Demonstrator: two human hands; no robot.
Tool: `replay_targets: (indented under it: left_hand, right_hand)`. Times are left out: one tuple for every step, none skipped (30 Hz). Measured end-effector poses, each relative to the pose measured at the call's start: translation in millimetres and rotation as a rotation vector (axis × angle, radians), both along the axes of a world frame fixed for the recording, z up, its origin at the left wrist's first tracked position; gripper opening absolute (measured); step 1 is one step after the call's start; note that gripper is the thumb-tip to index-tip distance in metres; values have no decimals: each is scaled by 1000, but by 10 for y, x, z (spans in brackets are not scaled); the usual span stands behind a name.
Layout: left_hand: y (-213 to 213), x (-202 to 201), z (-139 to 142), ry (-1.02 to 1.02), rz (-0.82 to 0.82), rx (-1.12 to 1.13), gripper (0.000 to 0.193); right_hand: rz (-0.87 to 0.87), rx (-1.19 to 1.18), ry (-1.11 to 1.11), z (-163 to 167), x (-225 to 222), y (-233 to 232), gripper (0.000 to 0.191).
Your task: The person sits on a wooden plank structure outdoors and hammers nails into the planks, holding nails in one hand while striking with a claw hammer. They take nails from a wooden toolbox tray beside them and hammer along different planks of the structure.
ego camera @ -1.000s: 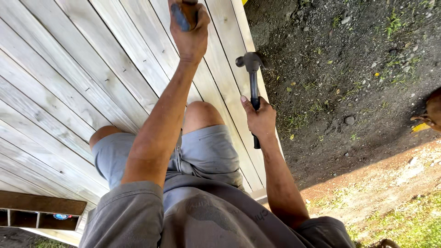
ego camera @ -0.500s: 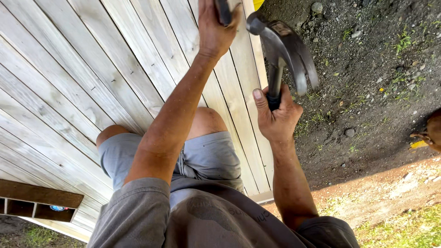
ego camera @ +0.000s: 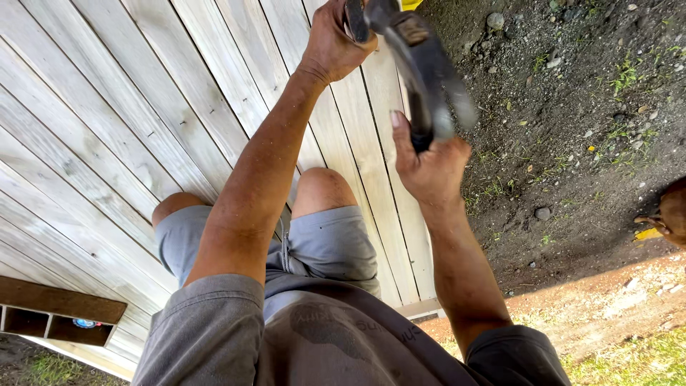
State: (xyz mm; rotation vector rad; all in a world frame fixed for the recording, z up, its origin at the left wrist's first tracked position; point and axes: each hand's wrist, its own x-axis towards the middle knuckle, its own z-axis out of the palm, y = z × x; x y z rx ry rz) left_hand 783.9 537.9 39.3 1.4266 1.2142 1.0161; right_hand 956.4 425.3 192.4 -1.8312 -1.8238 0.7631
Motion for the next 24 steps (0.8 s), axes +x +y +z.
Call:
replay_targets:
  left_hand:
    - [-4, 0, -6, -34, -7, -7, 20]
    - [0, 0, -13, -68, -14, -14, 19]
    - [-6, -3, -20, -53, -4, 8, 22]
    - [-17, -5, -23, -38, 4, 28, 26]
    - [-4, -3, -38, -23, 16, 58, 30]
    - [10, -9, -49, 4, 8, 103, 26]
    - [4, -6, -52, 28, -4, 131, 22]
    - [-11, -1, -43, 48, -18, 154, 19]
    - [-18, 1, -72, 23, 2, 99, 21]
    - [-30, -2, -77, 4, 22, 50, 24]
    - [-38, -6, -81, -15, 42, -3, 27]
    - [-43, -5, -88, -1, 39, -2, 26]
    - [-51, -8, -94, 13, 32, -6, 26]
    - [-51, -5, -102, 26, 25, -7, 26]
    - [-52, -5, -112, 28, 34, 1, 26]
    - [-46, -2, -124, 31, 45, 11, 26]
    - [-44, 1, -137, 35, 57, 19, 26]
    - [-42, 4, -155, 44, 48, 33, 24]
    - [-40, 7, -155, 54, 35, 45, 23]
    - [-42, 8, -179, 63, 18, 66, 22]
    - [-41, 9, -220, 24, 35, 103, 21]
    - [-53, 8, -241, -10, 50, 133, 20]
    - [-63, 1, -262, -39, 58, 141, 21]
    - [-76, 1, -270, -28, 49, 94, 22]
  right_hand:
    - [-3, -86, -39, -78, -42, 37, 36]
    - [-4, -170, -79, -145, -73, 68, 39]
    - [-1, -164, -71, -178, -90, 59, 39]
    - [1, -160, -63, -199, -96, 39, 40]
    - [7, -145, -56, -223, -82, 35, 40]
    - [-23, -130, -42, -236, -54, 13, 40]
    - [-56, -134, -30, -217, -10, -72, 40]
    - [-92, -142, -23, -198, 39, -197, 40]
    - [-77, -43, -46, -211, 106, -285, 36]
    - [-61, 63, -64, -246, 173, -375, 32]
    - [-45, 163, -81, -330, 225, -458, 28]
    - [-105, 173, 50, -474, 261, -507, 29]
    - [-167, 178, 182, -645, 265, -560, 30]
    - [-231, 183, 313, -828, 259, -595, 30]
    - [-236, 135, 245, -1028, 225, -596, 28]
    - [-239, 90, 178, -1225, 181, -560, 26]
    - [-193, -36, 32, -1430, 132, -451, 28]
    - [-146, -165, -114, -1560, 97, -390, 31]
    - [-148, -174, -108, -1580, 67, -361, 32]
    - [-154, -175, -100, -1600, 44, -320, 33]
    - [-153, -160, -94, -1657, 79, -322, 34]
    - [-179, -74, -47, -1656, 108, -334, 33]
    - [-210, -10, 3, -1612, 123, -391, 31]
    - [-241, 44, 43, -1547, 150, -498, 30]
